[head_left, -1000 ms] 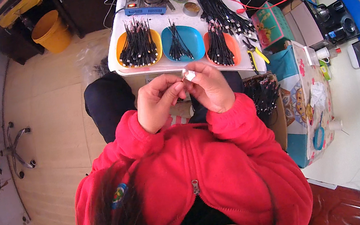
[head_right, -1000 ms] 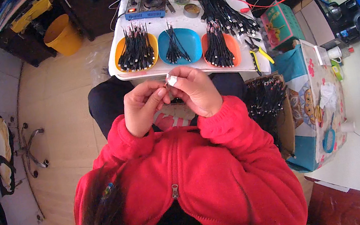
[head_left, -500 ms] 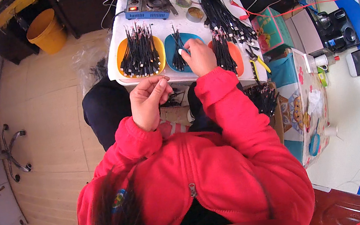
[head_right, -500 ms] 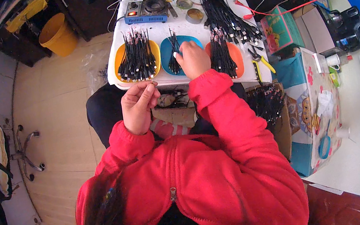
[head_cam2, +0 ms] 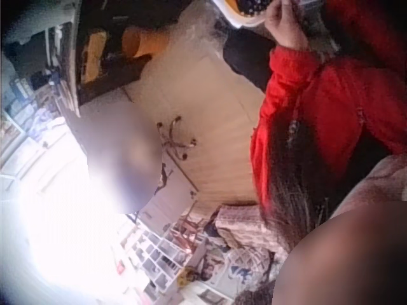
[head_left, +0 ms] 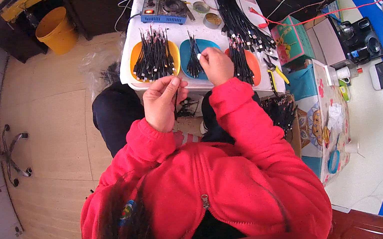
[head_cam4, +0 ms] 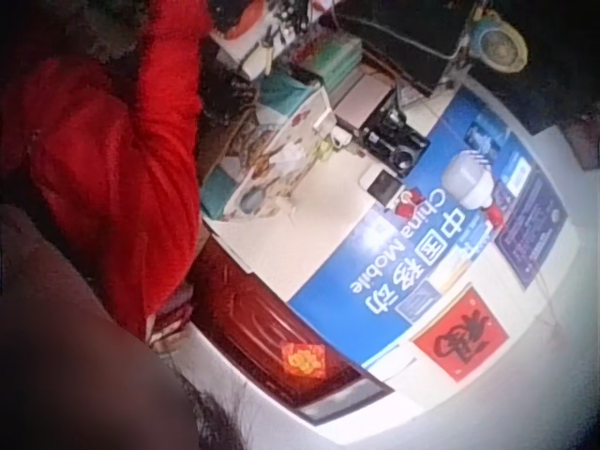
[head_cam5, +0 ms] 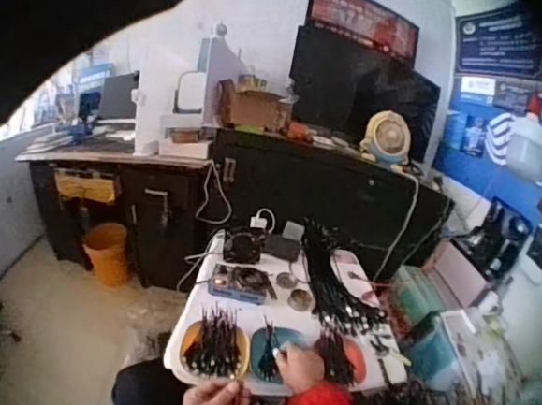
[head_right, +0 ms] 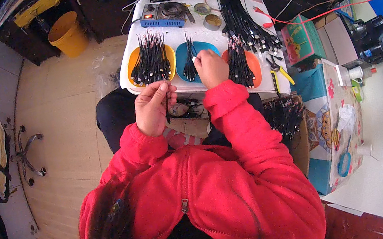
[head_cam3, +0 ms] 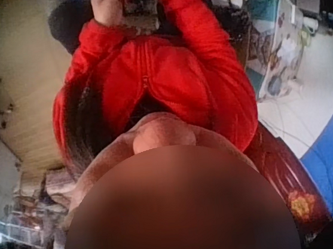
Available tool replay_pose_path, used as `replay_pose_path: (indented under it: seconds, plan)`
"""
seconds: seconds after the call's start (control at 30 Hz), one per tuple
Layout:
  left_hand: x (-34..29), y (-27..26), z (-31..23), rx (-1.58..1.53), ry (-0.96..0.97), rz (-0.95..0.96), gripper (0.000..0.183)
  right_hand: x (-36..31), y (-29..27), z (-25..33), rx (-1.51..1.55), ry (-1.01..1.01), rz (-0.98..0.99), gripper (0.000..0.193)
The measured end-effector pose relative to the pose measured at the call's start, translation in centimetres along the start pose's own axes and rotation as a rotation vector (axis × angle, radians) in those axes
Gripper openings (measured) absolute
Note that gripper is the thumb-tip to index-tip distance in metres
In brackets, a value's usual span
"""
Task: The person repeatedly picks small black cable-like items from trays, attaches white connectors to their ends, and places the finished items into a cardboard box. The process is continuous and repetitive throughout the clip.
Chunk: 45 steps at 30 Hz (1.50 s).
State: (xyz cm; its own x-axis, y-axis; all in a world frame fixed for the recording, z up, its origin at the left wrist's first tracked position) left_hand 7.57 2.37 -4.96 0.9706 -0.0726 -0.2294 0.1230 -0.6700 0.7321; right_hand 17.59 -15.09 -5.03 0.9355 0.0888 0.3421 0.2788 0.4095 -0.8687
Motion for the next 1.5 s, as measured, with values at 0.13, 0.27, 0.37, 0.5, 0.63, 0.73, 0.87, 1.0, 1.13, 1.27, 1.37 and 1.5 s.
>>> replay_pose_path:
  seconds: [0.13, 0.27, 0.37, 0.5, 0.63, 0.73, 0.87, 1.0, 1.13, 1.27, 1.37, 1.5]
  plan:
    - [0.2, 1.4, -0.6, -0.024, 0.047, -0.017, 0.016, -3.3, -4.6, 2.4, 0.493, -0.044, -0.078, 0.009]
    - [0.0, 3.9, -0.3, -0.091, 0.088, 0.053, 0.016, -8.2, -7.3, 4.4, 0.903, 0.137, 0.154, 0.012]
    - [-0.9, 5.2, 0.2, -0.065, 0.065, 0.120, 0.016, -10.0, -7.9, 5.1, 0.951, 0.107, 0.081, 0.011]
    - [-2.4, 6.1, 0.8, -0.060, 0.093, 0.185, 0.015, -11.3, -8.2, 5.3, 0.847, 0.062, -0.003, 0.012]
    - [-3.4, 6.4, 0.8, 0.071, 0.140, 0.217, 0.014, -12.0, -9.7, 5.3, 0.782, -0.002, 0.004, 0.013]
    - [-4.5, 6.7, 0.6, 0.272, 0.286, 0.217, 0.014, -11.6, -11.8, 4.7, 0.858, -0.048, -0.090, 0.010]
    - [-5.9, 7.1, 0.6, 0.573, 0.314, 0.240, 0.012, -11.1, -13.2, 4.4, 1.000, -0.046, -0.072, 0.010]
    - [-6.6, 7.6, 0.9, 0.506, 0.296, 0.270, 0.011, -11.3, -13.3, 4.6, 1.005, -0.091, -0.075, 0.010]
    - [-6.7, 7.6, 1.4, 0.354, 0.143, 0.305, 0.010, -11.8, -12.8, 4.2, 1.275, 0.019, 0.050, 0.008]
    - [-6.3, 7.6, 1.9, 0.173, 0.039, 0.418, 0.012, -12.0, -11.8, 4.0, 1.654, 0.202, 0.254, 0.011]
    - [-6.0, 7.2, 2.2, 0.131, -0.072, 0.451, 0.012, -11.9, -11.3, 3.8, 1.833, 0.310, 0.387, 0.012]
    - [-5.5, 6.7, 2.5, 0.186, -0.190, 0.522, 0.014, -11.8, -10.8, 2.6, 1.867, 0.378, 0.498, 0.010]
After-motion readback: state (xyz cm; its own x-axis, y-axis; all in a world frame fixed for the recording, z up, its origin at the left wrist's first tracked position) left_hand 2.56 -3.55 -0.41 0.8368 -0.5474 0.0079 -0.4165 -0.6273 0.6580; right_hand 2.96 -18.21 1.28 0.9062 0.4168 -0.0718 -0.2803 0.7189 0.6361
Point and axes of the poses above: each hand's wrist, its own x-axis towards the middle knuckle, its own y-axis out of the palm, z = x × y, the point moved 3 cm from there along x, towards the middle knuckle, and after that the axes turned 1 degree about -y, right-handed, at the moved point
